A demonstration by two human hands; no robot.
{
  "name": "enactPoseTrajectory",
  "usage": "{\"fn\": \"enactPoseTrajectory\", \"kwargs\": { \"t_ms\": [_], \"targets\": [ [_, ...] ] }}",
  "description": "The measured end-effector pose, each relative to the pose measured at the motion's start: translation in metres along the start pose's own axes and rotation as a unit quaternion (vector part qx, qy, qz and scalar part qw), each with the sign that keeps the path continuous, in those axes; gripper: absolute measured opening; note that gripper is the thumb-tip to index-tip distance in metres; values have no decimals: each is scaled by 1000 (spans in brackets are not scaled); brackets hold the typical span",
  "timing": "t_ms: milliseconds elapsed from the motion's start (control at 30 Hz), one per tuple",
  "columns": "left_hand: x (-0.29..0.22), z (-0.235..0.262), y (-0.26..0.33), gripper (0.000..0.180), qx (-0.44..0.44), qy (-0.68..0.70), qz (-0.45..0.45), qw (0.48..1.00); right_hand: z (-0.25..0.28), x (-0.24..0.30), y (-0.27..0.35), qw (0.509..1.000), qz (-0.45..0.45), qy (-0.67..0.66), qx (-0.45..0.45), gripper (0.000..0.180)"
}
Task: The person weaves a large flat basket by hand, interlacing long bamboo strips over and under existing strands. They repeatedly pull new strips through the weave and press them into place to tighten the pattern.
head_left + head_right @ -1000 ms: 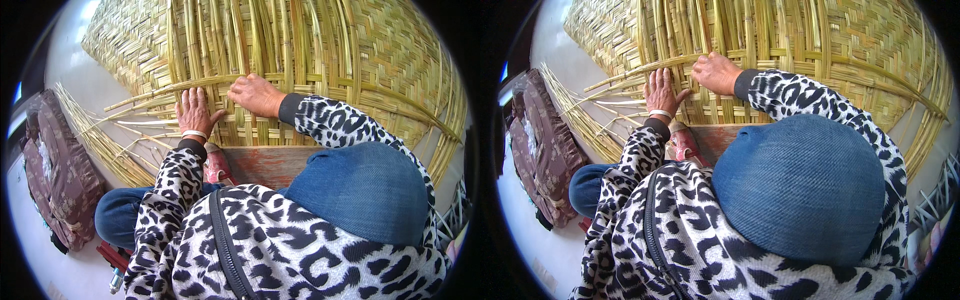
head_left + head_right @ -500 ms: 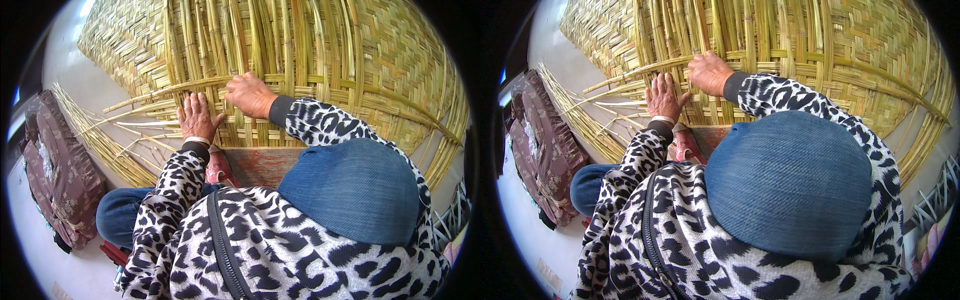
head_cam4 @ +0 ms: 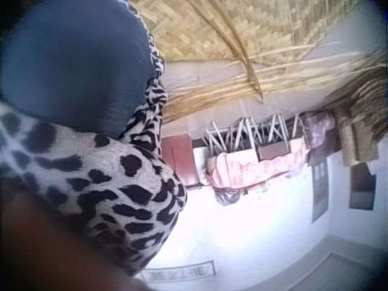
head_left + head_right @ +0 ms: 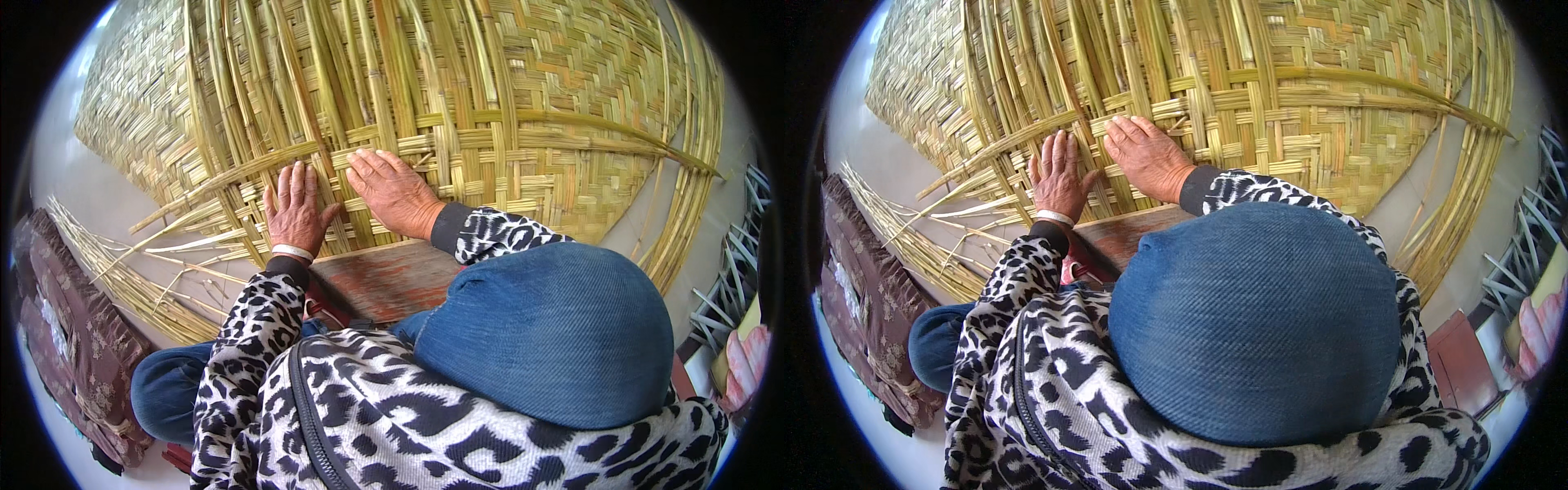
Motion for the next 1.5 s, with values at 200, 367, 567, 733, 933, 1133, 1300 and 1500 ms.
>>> {"fn": "enactPoseTrajectory", "kwargs": {
  "t_ms": [200,367,567,733,933,1133,1300,1500],
  "targets": [
    [-1,2,-2,76,16,-30,5,999,2,4,9,999,22,24,42,56],
    [-9,14,-4,63,-10,-26,11,1000,-2,12,26,992,36,27,120,65],
    [-46,38,-35,31,-98,97,-51,989,41,-19,39,999,38,8,-35,34],
    [-56,30,-76,19,-7,98,-49,994,92,-97,79,990,-90,98,-56,28],
    [-57,24,-95,15,68,60,-85,992,86,-106,55,992,-46,97,-67,15],
    [-66,29,-96,7,30,11,-108,994,67,-107,22,993,-72,82,-54,3],
    [-66,30,-93,11,12,24,-77,997,61,-110,16,992,-91,87,-15,7],
    [-72,39,-92,21,-13,62,-46,997,82,-140,50,987,-63,101,-111,21]
  ]
}}
Point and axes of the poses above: each hand's wrist, its own y-axis away from the middle knuckle, its own z-axis out of the back of the hand, x = y × z, the point moved 6 cm from there along -y, towards the middle knuckle, and after that the axes turned 6 degrees about z, right-handed, at the moved point
